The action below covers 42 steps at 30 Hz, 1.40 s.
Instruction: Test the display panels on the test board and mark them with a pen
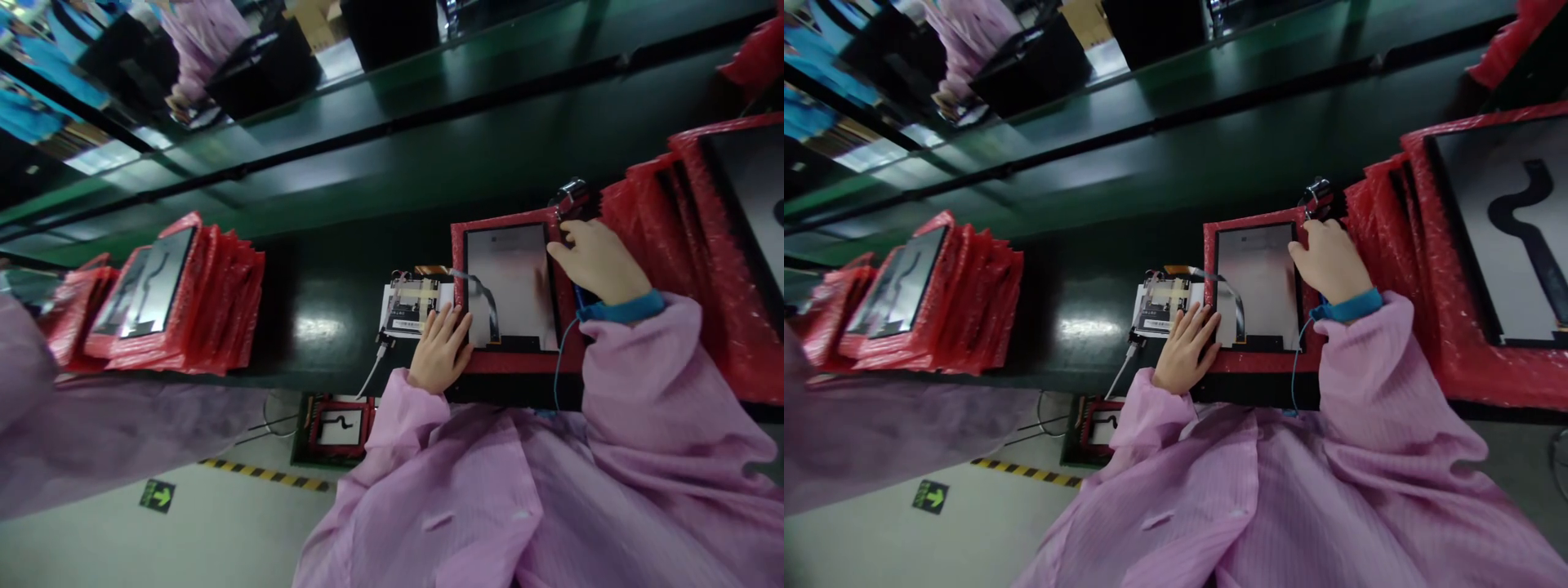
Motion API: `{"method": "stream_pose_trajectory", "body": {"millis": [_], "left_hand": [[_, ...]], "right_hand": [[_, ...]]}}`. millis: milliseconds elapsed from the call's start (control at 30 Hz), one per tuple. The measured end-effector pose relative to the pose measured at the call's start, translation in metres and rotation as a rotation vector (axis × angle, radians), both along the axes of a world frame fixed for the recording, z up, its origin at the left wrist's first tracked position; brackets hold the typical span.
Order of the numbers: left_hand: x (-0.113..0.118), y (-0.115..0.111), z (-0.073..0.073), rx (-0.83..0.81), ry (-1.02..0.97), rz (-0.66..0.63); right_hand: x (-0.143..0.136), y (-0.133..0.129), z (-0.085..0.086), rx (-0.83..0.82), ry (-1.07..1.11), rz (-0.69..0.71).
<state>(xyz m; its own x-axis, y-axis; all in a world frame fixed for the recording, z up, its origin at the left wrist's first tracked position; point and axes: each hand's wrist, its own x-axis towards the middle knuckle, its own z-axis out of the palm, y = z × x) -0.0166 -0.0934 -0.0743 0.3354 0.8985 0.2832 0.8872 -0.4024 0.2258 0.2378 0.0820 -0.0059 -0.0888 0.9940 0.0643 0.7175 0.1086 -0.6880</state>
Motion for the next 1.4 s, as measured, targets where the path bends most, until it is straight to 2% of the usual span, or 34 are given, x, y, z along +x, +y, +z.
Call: {"method": "stream_pose_trajectory", "body": {"millis": [100, 167, 267, 367, 500, 633, 800, 1033, 1400], "left_hand": [[-0.001, 0.008, 0.012, 0.070, -0.007, -0.039], [-0.003, 0.021, 0.026, 0.137, -0.058, -0.052], [-0.007, 0.046, 0.047, 0.332, -0.170, 0.062], [-0.013, 0.070, 0.057, 0.476, -0.225, 0.202], [-0.021, 0.084, 0.049, 0.341, -0.199, 0.199], [-0.027, 0.082, 0.039, 0.283, -0.161, 0.153], [-0.025, 0.081, 0.038, 0.228, -0.110, 0.174], [-0.019, 0.083, 0.036, 0.186, -0.100, 0.200], [-0.017, 0.083, 0.035, 0.227, -0.066, 0.203]], "right_hand": [[-0.022, -0.016, 0.015, 0.107, -0.043, 0.208], [-0.048, -0.024, 0.018, 0.046, 0.025, 0.377], [-0.084, -0.028, 0.009, -0.066, 0.133, 0.522], [-0.101, -0.029, -0.004, -0.121, 0.210, 0.558], [-0.101, -0.030, -0.014, -0.115, 0.252, 0.569], [-0.100, -0.031, -0.017, -0.088, 0.258, 0.569], [-0.109, -0.037, -0.017, -0.047, 0.251, 0.596], [-0.117, -0.043, -0.021, -0.018, 0.237, 0.570], [-0.115, -0.042, -0.025, -0.029, 0.256, 0.567]]}}
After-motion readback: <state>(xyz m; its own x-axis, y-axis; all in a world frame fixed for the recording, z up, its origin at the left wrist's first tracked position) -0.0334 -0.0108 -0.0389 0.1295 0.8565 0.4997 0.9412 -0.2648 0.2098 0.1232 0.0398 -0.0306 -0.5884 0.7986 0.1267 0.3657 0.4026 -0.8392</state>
